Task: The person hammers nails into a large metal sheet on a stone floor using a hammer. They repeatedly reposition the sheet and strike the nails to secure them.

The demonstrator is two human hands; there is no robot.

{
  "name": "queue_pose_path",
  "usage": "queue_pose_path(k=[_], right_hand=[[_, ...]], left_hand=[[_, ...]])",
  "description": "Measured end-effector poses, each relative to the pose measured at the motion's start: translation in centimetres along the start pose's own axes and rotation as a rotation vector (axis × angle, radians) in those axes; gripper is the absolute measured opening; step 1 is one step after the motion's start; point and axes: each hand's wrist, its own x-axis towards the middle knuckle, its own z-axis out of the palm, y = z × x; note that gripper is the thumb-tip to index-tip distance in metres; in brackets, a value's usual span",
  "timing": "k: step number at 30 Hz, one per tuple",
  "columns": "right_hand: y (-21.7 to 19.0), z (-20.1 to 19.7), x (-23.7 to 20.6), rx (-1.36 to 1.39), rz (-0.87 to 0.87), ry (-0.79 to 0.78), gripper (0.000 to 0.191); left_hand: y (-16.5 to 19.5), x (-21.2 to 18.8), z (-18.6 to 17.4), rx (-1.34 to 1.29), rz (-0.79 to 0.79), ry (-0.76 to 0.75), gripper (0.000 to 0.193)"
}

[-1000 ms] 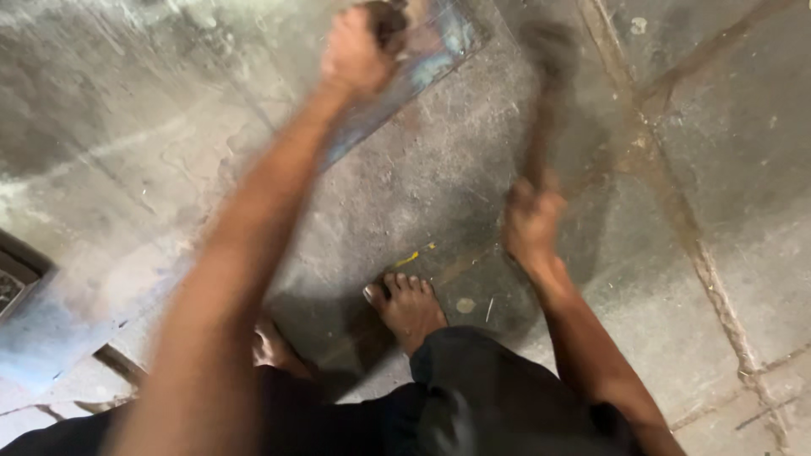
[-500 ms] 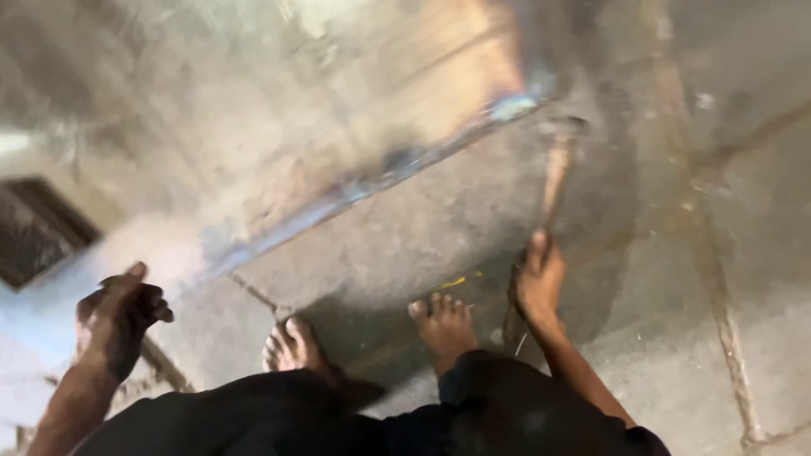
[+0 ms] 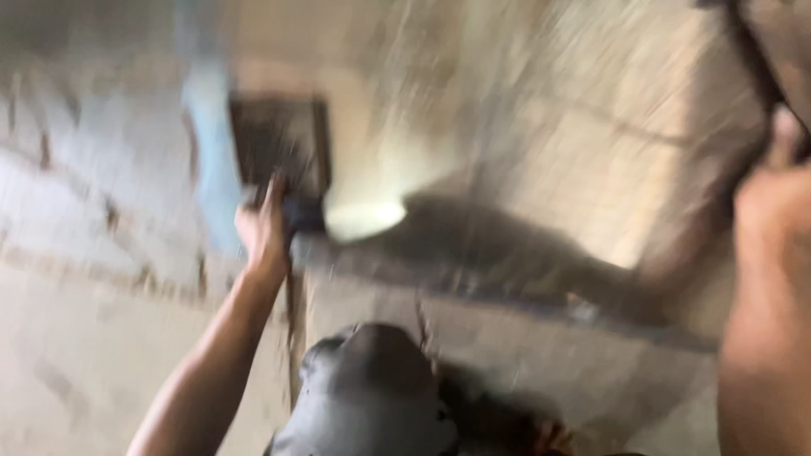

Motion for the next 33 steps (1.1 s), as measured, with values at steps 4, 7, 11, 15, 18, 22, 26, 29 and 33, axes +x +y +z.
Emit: queue_pose_path(k=[4, 7, 11, 15, 18, 22, 26, 29, 33], right_hand=[[-9.1, 5.7, 18.4, -0.220, 0.240, 0.086, 0.058], [-16.0, 8.0, 30.5, -0.173, 0.594, 0.028, 0.065], [-19.7, 9.1, 45.9, -0.261, 0.688, 0.068, 0.068], [-17.8, 13.2, 53.4, -0.259, 0.729, 0.082, 0.068], [-15.9, 14.7, 52.6, -0.395, 0.617, 0.208, 0.070], [-18.9, 12.7, 53.3, -0.398, 0.537, 0.270, 0.064], [-25.9, 12.9, 66.5, -0.435, 0.626, 0.160, 0.063], [-28.5, 19.4, 80.8, -0.491, 0.677, 0.171, 0.064], [-29.7, 22.4, 91.0, -0.505, 0.662, 0.199, 0.066]], left_hand=[[2.8, 1.3, 2.5, 0.100, -0.093, -0.017, 0.039], [7.2, 3.1, 7.0, 0.056, -0.034, -0.041, 0.035], [20.1, 9.2, 18.9, 0.196, 0.339, -0.041, 0.030], [41.9, 17.8, 37.6, 0.263, 0.640, -0.130, 0.045], [60.0, 24.4, 52.0, 0.226, 0.299, -0.134, 0.052], [74.2, 30.7, 62.5, 0.502, 0.634, 0.246, 0.049], [73.9, 33.7, 63.7, 0.879, 0.867, 0.580, 0.066], [72.6, 35.0, 63.8, 0.702, 0.693, 0.377, 0.060], [73.4, 34.8, 64.5, 0.589, 0.639, 0.327, 0.053]])
